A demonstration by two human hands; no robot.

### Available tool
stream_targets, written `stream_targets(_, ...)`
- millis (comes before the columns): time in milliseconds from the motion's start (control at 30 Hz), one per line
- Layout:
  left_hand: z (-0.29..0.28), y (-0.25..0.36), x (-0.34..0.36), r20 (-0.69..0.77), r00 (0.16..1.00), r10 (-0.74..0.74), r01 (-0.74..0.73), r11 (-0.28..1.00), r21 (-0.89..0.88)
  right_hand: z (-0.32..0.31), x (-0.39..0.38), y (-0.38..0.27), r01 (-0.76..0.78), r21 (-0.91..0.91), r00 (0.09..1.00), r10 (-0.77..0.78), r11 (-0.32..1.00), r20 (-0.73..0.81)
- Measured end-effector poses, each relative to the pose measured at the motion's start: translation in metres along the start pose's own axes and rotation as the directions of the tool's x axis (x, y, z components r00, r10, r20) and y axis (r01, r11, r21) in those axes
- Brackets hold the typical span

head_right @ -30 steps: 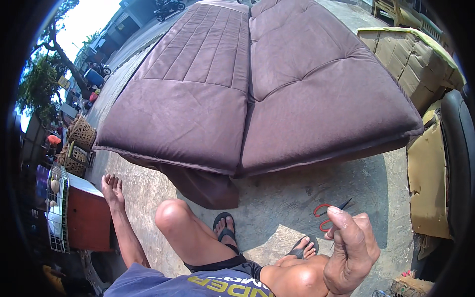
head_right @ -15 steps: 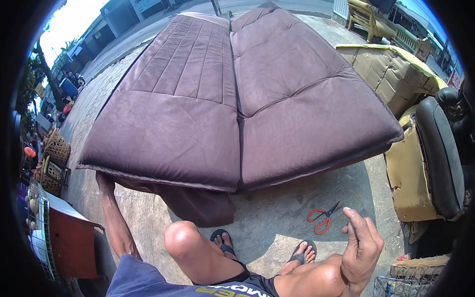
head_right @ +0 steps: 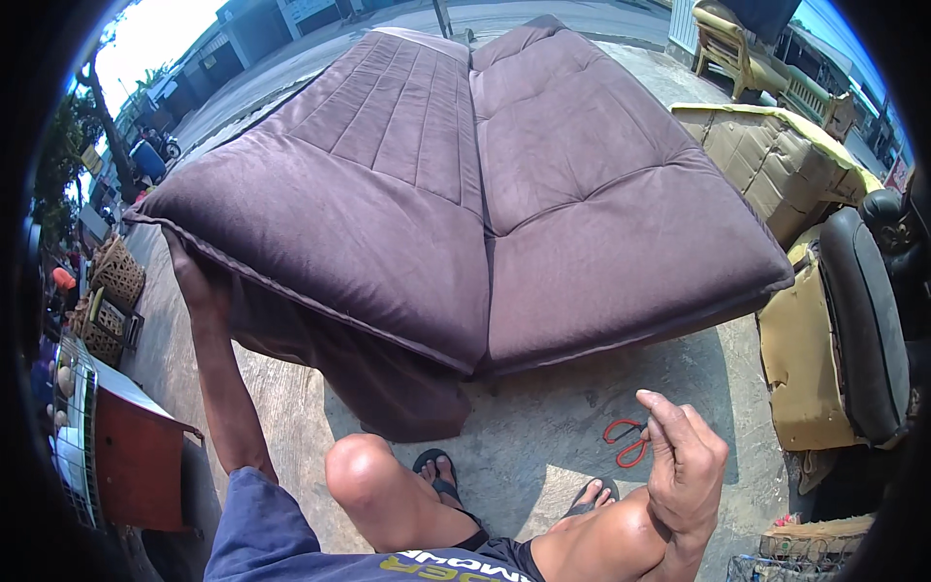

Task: The person cuts thread with scissors and carries it to an outdoor sofa cushion. The person then removes the fabric cover from the cushion and stitches the foam layers together using a needle and thread.

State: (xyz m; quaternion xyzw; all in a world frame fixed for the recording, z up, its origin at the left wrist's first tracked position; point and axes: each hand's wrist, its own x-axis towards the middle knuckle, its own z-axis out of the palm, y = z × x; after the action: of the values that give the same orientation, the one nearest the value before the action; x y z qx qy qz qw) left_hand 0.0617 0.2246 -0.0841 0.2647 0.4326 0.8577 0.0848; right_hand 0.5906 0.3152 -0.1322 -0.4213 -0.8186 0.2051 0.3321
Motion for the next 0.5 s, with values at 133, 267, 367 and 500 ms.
stream_targets(133, -0.01, -0.011, -0.007, 0.014, 1.0, 0.009, -0.01, 0.996, 0.094, -0.004, 0.013, -0.011, 0.022, -0.043, 0.999, -0.021, 0.999, 0.026)
stream_targets(267, -0.113, -0.031, 0.023, -0.05, 0.998, 0.028, -0.008, 0.931, 0.365, 0.004, 0.037, -0.036, 0.094, -0.065, 0.992, -0.088, 0.994, 0.089)
stream_targets(367, -0.241, -0.056, 0.042, -0.084, 0.992, 0.091, -0.001, 0.685, 0.729, 0.012, 0.041, -0.048, 0.125, -0.044, 0.976, -0.114, 0.991, 0.186)
stream_targets(500, -0.313, -0.069, 0.028, -0.487, 0.839, -0.243, 0.526, 0.595, 0.608, 0.027, 0.041, -0.042, 0.143, -0.074, 0.959, -0.12, 0.987, 0.259)
